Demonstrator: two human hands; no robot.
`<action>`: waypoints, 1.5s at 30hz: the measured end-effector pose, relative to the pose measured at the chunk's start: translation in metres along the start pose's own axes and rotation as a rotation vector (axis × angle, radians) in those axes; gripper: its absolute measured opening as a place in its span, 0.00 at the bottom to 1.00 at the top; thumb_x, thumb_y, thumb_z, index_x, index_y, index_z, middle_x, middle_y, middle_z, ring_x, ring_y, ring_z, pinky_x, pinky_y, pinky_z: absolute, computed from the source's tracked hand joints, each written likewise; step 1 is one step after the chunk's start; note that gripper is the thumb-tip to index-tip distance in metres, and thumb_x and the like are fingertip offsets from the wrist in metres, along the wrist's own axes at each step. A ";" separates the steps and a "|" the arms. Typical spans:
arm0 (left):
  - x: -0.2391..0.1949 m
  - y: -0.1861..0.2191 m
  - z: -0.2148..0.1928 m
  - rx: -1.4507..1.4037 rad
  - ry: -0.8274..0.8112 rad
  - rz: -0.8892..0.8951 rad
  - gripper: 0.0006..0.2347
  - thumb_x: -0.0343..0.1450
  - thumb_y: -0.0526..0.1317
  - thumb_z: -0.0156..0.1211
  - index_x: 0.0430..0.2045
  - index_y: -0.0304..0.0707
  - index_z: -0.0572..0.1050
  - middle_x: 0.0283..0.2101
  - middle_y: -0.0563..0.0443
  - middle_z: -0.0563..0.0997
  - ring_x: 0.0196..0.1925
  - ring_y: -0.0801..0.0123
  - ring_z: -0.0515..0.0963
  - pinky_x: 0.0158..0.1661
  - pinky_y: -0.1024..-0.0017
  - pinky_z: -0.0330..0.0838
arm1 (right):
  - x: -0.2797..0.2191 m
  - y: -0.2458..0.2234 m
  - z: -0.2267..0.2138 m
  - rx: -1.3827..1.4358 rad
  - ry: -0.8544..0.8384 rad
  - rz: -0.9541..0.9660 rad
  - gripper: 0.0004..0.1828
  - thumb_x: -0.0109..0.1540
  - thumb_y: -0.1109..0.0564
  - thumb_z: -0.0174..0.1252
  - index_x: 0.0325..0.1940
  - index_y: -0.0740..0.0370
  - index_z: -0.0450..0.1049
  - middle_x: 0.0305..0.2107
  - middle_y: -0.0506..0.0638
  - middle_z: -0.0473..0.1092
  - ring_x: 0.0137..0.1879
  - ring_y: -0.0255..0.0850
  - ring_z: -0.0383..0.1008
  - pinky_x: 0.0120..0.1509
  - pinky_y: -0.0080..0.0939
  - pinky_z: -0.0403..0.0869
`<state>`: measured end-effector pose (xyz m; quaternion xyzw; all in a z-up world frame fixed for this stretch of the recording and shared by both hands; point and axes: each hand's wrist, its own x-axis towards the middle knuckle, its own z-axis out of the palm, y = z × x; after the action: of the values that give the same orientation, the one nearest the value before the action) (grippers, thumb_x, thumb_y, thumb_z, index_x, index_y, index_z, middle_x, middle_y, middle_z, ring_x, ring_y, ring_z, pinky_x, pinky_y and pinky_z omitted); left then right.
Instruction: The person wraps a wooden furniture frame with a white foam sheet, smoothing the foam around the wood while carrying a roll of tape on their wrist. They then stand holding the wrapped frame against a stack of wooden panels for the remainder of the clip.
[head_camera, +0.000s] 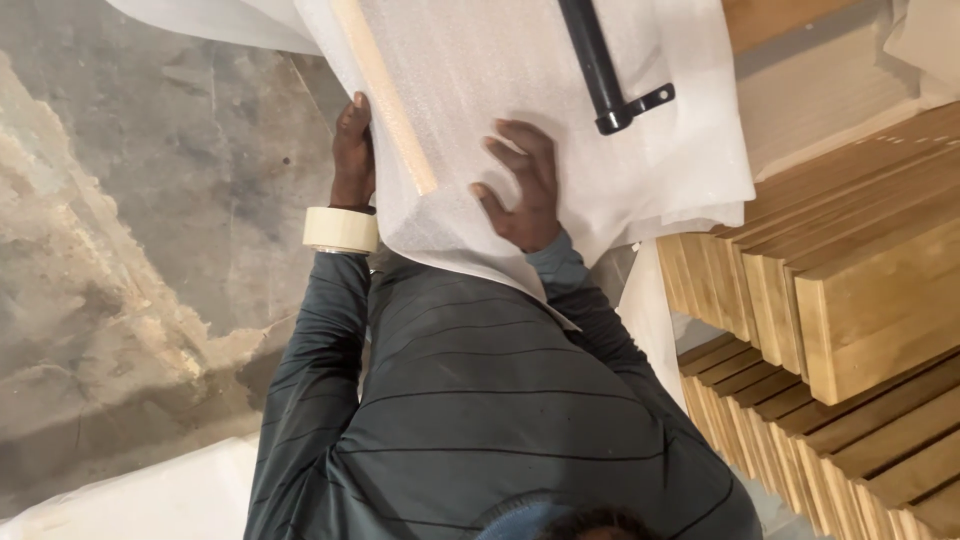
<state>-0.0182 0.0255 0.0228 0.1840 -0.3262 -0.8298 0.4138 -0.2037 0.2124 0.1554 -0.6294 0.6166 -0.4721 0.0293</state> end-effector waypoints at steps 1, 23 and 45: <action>-0.003 0.001 0.005 -0.001 -0.003 -0.003 0.25 0.79 0.53 0.53 0.60 0.27 0.69 0.55 0.40 0.78 0.56 0.61 0.78 0.58 0.62 0.74 | 0.004 -0.004 0.003 -0.003 0.002 0.002 0.27 0.67 0.52 0.66 0.69 0.57 0.67 0.65 0.55 0.63 0.73 0.52 0.63 0.79 0.53 0.68; 0.001 -0.009 0.013 0.066 0.073 0.138 0.21 0.81 0.50 0.48 0.56 0.27 0.73 0.54 0.41 0.81 0.53 0.64 0.80 0.57 0.66 0.74 | 0.018 0.001 0.045 -0.186 -0.507 -0.205 0.36 0.69 0.28 0.53 0.78 0.39 0.59 0.77 0.48 0.48 0.83 0.50 0.45 0.84 0.64 0.48; -0.004 -0.009 0.022 0.018 0.145 0.117 0.17 0.80 0.49 0.49 0.46 0.29 0.75 0.43 0.47 0.82 0.42 0.70 0.80 0.46 0.69 0.77 | 0.027 -0.008 0.039 -0.052 -0.459 -0.227 0.34 0.67 0.36 0.62 0.74 0.45 0.65 0.74 0.53 0.54 0.81 0.53 0.51 0.83 0.60 0.53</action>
<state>-0.0333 0.0406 0.0325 0.2278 -0.3130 -0.7857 0.4825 -0.1787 0.1718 0.1540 -0.7857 0.5312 -0.3011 0.0991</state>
